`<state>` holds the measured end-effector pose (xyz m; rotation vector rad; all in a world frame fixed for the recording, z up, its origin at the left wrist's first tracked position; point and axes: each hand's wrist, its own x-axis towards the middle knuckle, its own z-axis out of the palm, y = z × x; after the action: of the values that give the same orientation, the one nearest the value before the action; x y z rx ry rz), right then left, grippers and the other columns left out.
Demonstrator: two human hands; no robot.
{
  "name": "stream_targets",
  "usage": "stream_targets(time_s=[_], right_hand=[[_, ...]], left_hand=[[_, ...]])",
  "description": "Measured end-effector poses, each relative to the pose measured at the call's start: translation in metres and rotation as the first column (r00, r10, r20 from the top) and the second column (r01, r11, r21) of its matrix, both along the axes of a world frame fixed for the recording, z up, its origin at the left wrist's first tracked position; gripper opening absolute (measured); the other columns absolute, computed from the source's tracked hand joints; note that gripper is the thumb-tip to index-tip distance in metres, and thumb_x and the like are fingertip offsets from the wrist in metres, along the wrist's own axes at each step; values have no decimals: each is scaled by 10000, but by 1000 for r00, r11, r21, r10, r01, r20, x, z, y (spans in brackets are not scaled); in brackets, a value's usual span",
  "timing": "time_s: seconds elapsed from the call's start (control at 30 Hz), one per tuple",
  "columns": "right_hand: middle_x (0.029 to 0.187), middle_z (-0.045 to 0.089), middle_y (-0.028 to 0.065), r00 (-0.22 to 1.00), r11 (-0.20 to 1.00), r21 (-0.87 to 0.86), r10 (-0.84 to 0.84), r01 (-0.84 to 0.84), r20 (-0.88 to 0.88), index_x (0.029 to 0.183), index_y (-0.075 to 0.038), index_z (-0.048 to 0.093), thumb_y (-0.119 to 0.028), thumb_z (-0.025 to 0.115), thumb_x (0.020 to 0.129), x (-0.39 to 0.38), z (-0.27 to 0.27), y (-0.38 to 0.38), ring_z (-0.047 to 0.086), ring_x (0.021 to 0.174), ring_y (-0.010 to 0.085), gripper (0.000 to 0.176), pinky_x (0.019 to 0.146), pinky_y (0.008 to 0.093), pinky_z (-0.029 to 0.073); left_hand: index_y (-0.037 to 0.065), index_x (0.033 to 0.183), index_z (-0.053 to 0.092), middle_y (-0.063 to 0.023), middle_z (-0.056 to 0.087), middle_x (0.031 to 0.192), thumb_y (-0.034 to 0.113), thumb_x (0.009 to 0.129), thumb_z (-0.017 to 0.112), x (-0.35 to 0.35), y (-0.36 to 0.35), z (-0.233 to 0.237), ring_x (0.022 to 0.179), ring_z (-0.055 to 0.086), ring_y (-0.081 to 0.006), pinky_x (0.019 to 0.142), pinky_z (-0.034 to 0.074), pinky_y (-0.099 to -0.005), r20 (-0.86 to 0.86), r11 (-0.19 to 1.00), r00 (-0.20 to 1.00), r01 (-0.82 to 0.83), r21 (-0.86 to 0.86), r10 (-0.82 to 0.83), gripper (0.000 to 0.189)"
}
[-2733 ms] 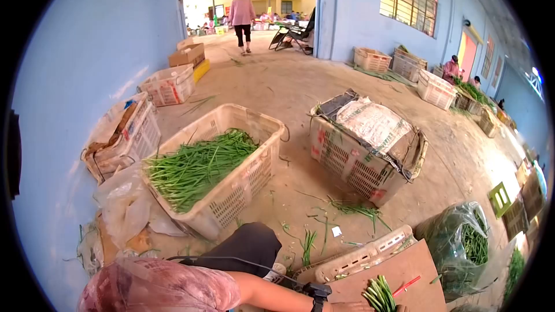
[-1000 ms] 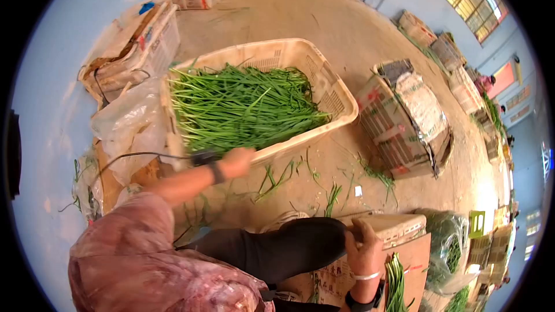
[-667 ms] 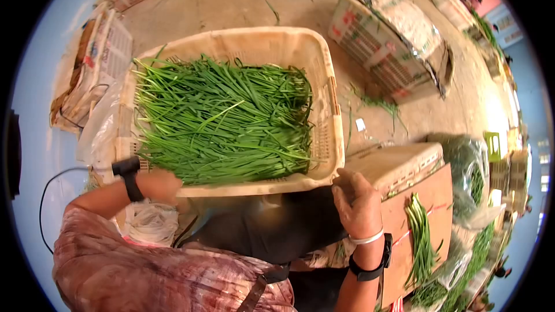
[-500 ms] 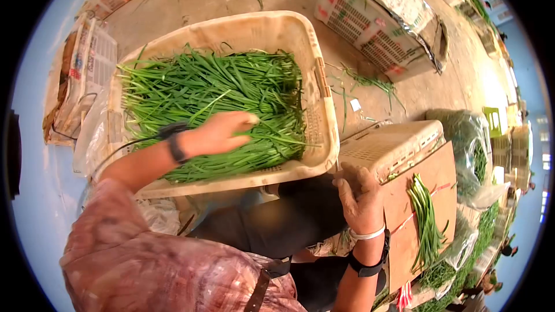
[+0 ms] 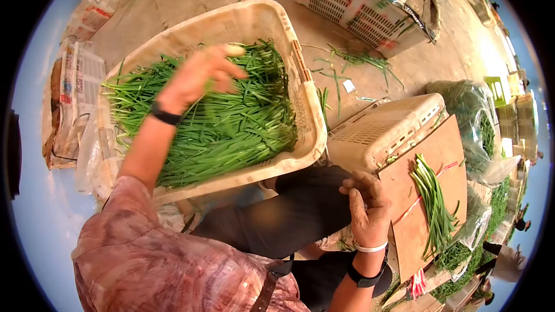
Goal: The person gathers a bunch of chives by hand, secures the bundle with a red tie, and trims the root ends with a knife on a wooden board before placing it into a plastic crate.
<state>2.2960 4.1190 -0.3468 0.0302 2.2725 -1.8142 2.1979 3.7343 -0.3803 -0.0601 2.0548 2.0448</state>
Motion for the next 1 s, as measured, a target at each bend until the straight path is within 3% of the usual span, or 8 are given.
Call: stream_targets(time_s=[0.13,0.2,0.23,0.33,0.4,0.53,0.8,1.0], right_hand=[[887,629,83,997,991,136,22,-12,-72,1085,32,549,45,545,833,-6,-13,-8,616,775,135,252,695,237,492],[852,638,98,989,978,207,20,10,-146,1044,28,573,31,562,819,-8,-20,-15,619,747,136,226,667,242,490],[845,639,105,979,970,242,35,15,-202,1036,26,577,29,565,816,-8,-24,-17,619,737,140,221,663,247,490],[820,625,128,949,937,347,86,26,-304,998,17,594,33,587,781,-7,-20,-23,623,701,184,218,646,271,488],[813,618,129,954,917,398,96,25,-283,995,2,596,32,587,778,-3,-14,-21,618,685,194,220,636,277,485],[789,594,120,937,879,465,69,105,-342,971,-9,598,35,586,762,3,-18,-12,591,647,209,214,599,292,472],[791,584,122,903,802,562,73,200,-424,941,-26,608,34,590,742,3,-24,-15,584,666,268,209,609,322,472],[791,584,125,892,805,557,81,204,-444,934,-26,612,29,592,744,3,-25,-17,585,682,283,199,616,335,471]], left_hand=[[7,1067,531,-91,583,769,197,932,408,32,-29,74,554,546,-154,447,417,-259,-125,675,987,-23,-738,-103,264],[-3,1002,537,-123,563,797,151,875,447,32,-27,21,617,555,-231,501,433,-334,-181,353,836,17,-935,-518,220],[-4,893,540,-153,522,798,138,780,501,29,-12,-27,676,518,-321,557,409,-410,-368,509,679,9,-861,-635,186],[-19,935,558,-229,561,934,176,777,550,20,66,-146,855,538,-376,749,429,-454,151,81,722,276,-958,-675,251],[-122,1161,440,-330,332,1313,343,826,573,41,102,-182,1266,283,-458,1036,265,-524,50,444,931,219,-869,-363,588],[-114,1207,410,-325,328,1320,405,766,629,58,133,-179,1318,180,-457,1075,158,-531,245,260,912,337,-905,-328,715],[-46,968,468,-240,511,982,154,693,672,67,133,-210,869,532,-372,803,437,-460,37,290,877,198,-936,-479,396],[-102,1028,456,-288,519,1049,284,502,835,43,120,-203,943,542,-421,810,467,-412,296,539,918,394,-744,-263,755]])
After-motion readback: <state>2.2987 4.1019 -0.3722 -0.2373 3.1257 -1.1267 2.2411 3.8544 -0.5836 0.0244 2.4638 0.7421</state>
